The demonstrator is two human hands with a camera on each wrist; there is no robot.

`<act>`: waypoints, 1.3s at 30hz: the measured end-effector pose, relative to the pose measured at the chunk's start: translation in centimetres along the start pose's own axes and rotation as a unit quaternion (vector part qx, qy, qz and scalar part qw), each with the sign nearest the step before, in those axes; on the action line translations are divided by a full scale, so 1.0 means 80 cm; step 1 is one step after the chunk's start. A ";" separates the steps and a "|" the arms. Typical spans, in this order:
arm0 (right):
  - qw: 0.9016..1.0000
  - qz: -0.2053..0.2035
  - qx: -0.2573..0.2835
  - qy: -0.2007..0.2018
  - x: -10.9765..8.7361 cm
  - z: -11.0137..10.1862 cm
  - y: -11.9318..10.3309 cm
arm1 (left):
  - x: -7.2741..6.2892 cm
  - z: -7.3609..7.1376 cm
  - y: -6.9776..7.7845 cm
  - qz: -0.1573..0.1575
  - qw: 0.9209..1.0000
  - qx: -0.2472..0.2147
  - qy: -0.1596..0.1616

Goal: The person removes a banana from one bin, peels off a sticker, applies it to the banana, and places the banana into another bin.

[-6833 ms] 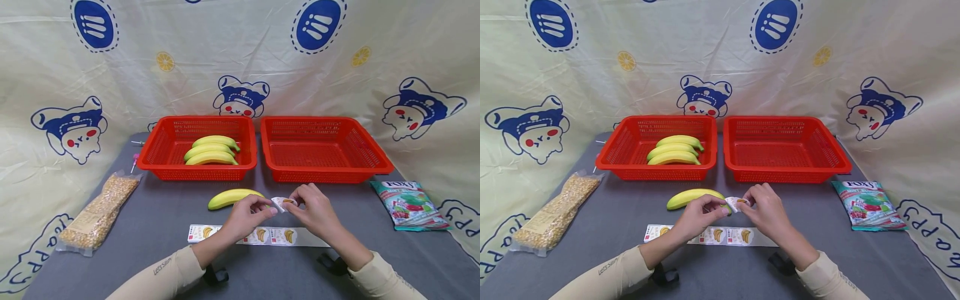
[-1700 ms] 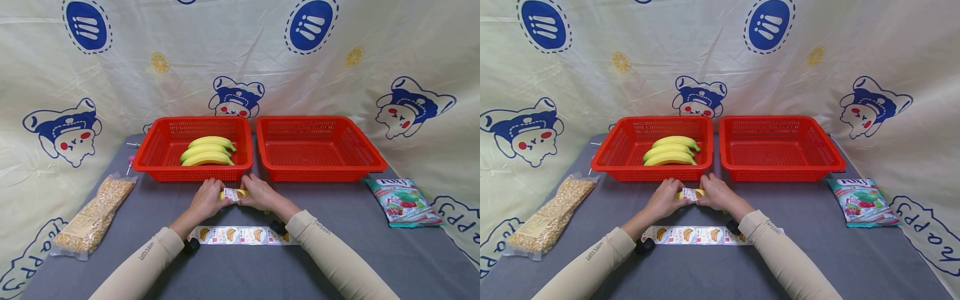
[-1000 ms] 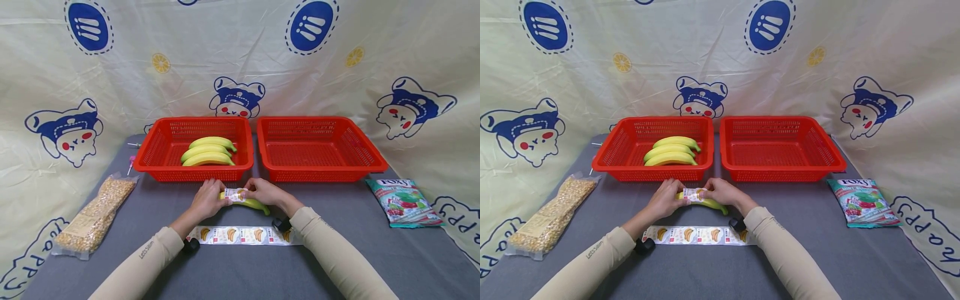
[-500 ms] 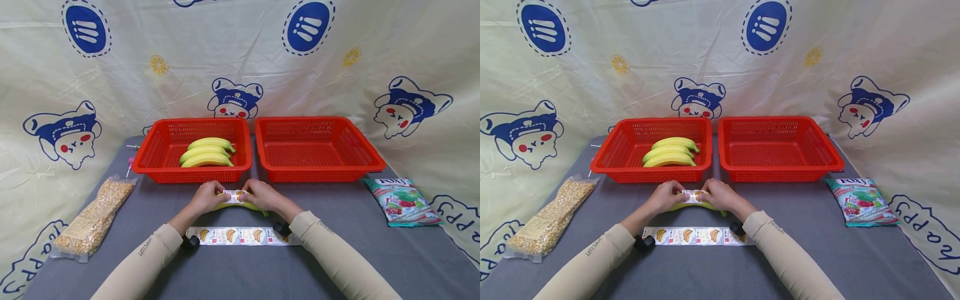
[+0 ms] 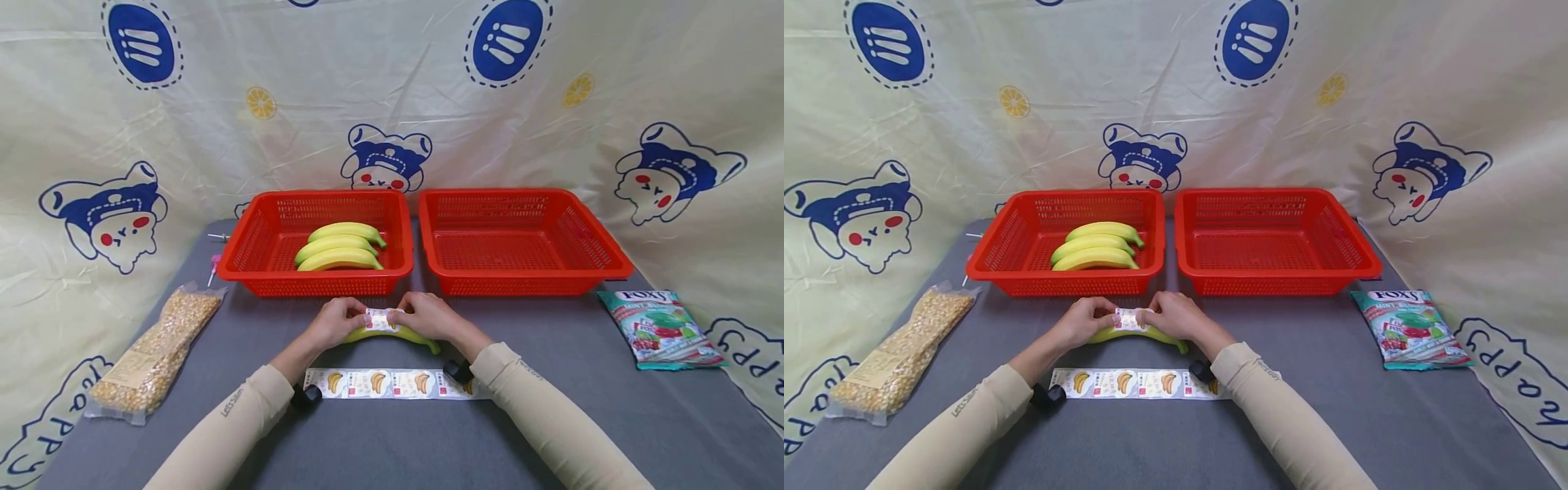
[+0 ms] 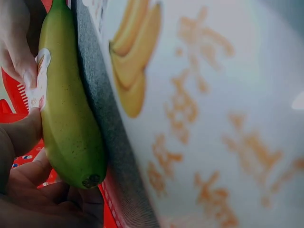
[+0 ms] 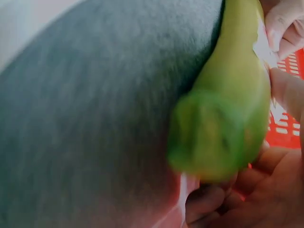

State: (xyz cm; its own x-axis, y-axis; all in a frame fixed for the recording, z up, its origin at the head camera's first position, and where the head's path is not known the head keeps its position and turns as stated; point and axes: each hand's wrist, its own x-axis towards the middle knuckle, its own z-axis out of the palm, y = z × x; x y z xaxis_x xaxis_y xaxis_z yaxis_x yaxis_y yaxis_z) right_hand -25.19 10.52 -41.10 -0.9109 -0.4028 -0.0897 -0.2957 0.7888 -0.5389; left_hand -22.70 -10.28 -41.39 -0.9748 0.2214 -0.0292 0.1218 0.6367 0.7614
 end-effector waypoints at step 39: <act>1.000 -0.003 -0.009 -0.027 -0.012 0.005 -0.008 | 0.003 0.003 0.001 -0.110 0.984 -0.143 0.002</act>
State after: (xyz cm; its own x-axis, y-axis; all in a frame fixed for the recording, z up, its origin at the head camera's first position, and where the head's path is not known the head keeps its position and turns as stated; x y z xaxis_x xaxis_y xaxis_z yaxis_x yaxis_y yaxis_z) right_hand -24.01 10.25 -40.99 -0.8921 -0.4321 -0.1317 -0.3071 0.7940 -0.5247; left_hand -22.86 -10.05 -41.50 -0.9722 0.0988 -0.2123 -0.1497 0.4349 0.8879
